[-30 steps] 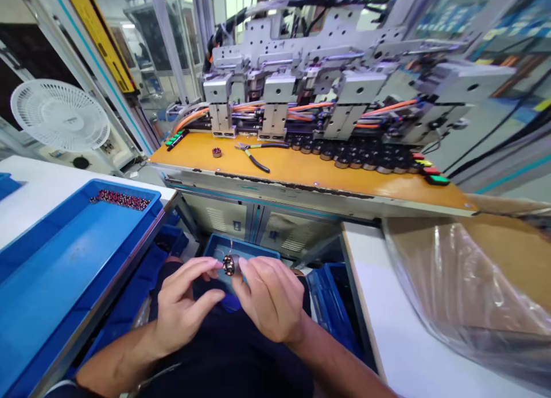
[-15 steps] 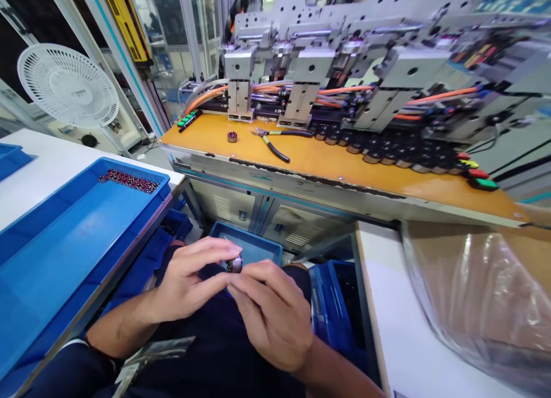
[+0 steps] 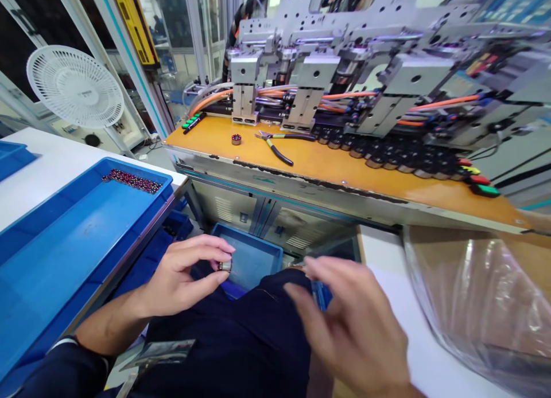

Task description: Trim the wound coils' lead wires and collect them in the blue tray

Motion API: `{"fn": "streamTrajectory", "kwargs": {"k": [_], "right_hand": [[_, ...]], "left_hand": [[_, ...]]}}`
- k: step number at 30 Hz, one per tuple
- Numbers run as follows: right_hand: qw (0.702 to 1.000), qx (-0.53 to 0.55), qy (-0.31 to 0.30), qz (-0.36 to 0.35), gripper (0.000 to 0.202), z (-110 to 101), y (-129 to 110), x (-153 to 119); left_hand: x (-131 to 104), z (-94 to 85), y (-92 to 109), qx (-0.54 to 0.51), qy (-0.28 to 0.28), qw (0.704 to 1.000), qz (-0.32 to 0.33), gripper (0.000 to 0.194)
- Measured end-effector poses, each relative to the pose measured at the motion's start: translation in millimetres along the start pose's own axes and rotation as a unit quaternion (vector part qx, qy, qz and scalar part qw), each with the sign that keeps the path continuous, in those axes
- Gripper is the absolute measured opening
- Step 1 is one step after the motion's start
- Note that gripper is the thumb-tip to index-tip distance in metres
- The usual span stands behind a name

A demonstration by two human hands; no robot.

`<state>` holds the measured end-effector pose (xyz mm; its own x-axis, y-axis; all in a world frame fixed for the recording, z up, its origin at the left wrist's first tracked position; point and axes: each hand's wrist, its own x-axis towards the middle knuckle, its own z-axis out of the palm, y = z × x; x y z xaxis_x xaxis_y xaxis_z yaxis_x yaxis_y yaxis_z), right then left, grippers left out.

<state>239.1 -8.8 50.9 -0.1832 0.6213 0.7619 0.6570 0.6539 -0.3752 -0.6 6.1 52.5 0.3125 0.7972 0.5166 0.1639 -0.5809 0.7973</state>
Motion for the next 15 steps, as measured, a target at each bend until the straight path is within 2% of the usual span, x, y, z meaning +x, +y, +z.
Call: {"fn": "streamTrajectory", "kwargs": {"k": [1,2,3,4,5,7,9,10,12,13,14,15], "right_hand": [[0.991,-0.04,-0.025,-0.122,0.022,-3.2,1.6,4.5],[0.969,-0.07,-0.055,-0.232,0.02,-4.5,2.0,9.9],[0.941,-0.093,-0.082,-0.314,0.019,-3.7,1.6,15.5],[0.921,-0.107,-0.099,-0.362,0.021,-1.1,0.4,21.1],[0.913,-0.112,-0.115,-0.374,0.023,2.7,-1.5,26.0],[0.928,-0.089,-0.152,-0.329,0.023,11.9,-7.7,32.9],[0.955,-0.003,-0.216,-0.205,0.023,19.0,-16.5,36.5],[0.956,0.054,-0.258,-0.131,0.024,20.9,-20.9,38.2],[0.924,0.158,-0.348,-0.015,0.029,21.4,-25.7,44.4],[0.905,0.193,-0.38,0.014,0.031,20.8,-24.8,50.1],[0.897,0.207,-0.39,0.027,0.031,20.1,-20.9,58.0],[0.906,0.198,-0.374,0.027,0.029,20.0,-13.9,68.2]], "left_hand": [[1.0,-1.5,2.2,0.023,-0.011,1.0,0.017,0.022],[2.0,-2.4,4.5,0.038,-0.022,0.998,0.032,0.023],[2.7,-2.9,6.6,0.047,-0.032,0.997,0.045,0.024],[3.1,-3.2,8.3,0.051,-0.039,0.997,0.053,0.024],[3.1,-3.4,9.6,0.049,-0.043,0.996,0.056,0.025],[2.0,-4.2,10.5,0.034,-0.042,0.997,0.048,0.025],[-0.2,-6.2,9.3,0.016,-0.038,0.998,0.038,0.025],[-1.5,-7.4,8.1,0.009,-0.038,0.999,0.037,0.024],[-4.2,-10.1,5.4,0.002,-0.036,0.998,0.043,0.023],[-5.6,-11.2,4.1,0.002,-0.032,0.998,0.047,0.022],[-6.9,-12.1,3.0,0.002,-0.025,0.998,0.05,0.02],[-8.1,-12.7,2.0,0.004,-0.014,0.999,0.051,0.019]]}}
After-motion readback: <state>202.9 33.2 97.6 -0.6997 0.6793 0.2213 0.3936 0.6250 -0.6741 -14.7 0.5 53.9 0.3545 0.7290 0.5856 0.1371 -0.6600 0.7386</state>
